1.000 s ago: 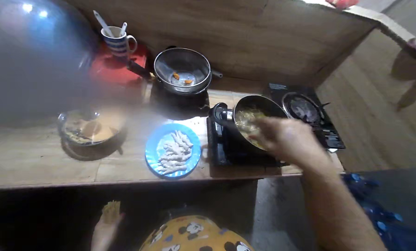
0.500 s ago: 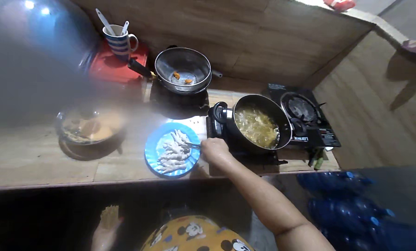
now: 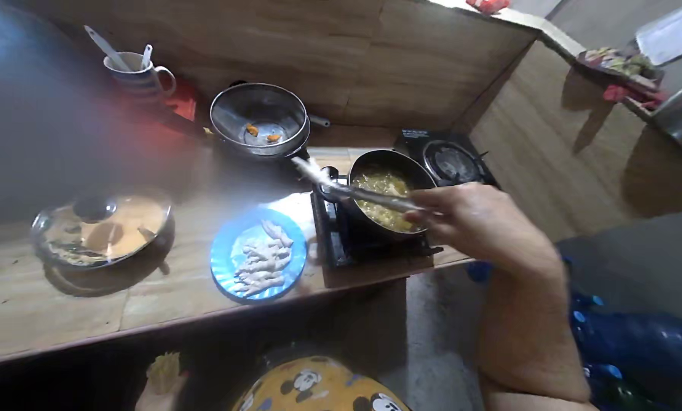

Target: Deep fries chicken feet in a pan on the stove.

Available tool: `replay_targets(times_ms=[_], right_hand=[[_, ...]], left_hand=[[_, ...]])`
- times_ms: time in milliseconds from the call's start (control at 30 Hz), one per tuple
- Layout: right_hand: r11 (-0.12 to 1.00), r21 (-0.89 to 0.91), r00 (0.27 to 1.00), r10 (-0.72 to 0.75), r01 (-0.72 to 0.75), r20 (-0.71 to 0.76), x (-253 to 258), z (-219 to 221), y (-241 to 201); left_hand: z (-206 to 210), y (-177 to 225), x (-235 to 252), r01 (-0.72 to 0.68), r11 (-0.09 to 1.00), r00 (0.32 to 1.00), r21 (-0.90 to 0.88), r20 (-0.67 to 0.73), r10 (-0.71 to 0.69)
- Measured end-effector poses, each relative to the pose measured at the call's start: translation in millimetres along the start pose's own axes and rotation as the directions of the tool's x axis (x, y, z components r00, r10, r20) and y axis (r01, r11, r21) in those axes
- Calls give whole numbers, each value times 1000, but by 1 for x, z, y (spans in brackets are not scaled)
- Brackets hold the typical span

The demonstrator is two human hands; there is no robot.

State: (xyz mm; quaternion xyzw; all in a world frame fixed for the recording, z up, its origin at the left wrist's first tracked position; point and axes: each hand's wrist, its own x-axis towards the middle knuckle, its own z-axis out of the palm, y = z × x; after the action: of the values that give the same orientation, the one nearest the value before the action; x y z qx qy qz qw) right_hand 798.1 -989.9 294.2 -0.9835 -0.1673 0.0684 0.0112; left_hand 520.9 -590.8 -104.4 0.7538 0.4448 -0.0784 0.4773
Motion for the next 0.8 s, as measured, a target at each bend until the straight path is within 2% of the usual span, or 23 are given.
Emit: replay_targets(times_ms=[67,167,333,400,467,533,567,633,667,700,800], right_hand=[[991,-36,991,126,-127,-35,-13,-6,23],[940,-30,938,342,-341,61,-3,8,40],[885,-2,864,455,-465,217,39,60,40],[874,-27,840,475,-485,261,45,65,31],[870,-27,844,485,-493,230,37,57,24],[893,21,890,446,-449,95,21,47,19],[923,50,925,380,-381,17,11,45,15],[989,71,980,138,-129,-144,-7,54,1],[997,66,985,43,-32,-165,-10,63,-12],[999,50,992,-11,17,-128,-9,75,-28],[998,20,985,-62,60,163,1,118,-74]], left_hand=[[2,3,1,-3,1000,1000,6,4,3],[5,9,0,-26,999,999,25,32,25],[8,20,-1,-22,999,999,33,34,21],[6,24,-3,-27,999,999,45,38,26],[3,26,-5,-18,999,999,44,36,16],[0,26,-9,-2,999,1000,44,24,0],[-1,24,-10,6,999,1000,44,16,-6],[-1,19,-12,20,999,1000,32,7,-20],[-1,15,-12,22,999,1000,24,1,-22],[-1,13,-13,26,999,1000,19,-4,-26],[-2,12,-18,46,999,999,-1,-18,-46]])
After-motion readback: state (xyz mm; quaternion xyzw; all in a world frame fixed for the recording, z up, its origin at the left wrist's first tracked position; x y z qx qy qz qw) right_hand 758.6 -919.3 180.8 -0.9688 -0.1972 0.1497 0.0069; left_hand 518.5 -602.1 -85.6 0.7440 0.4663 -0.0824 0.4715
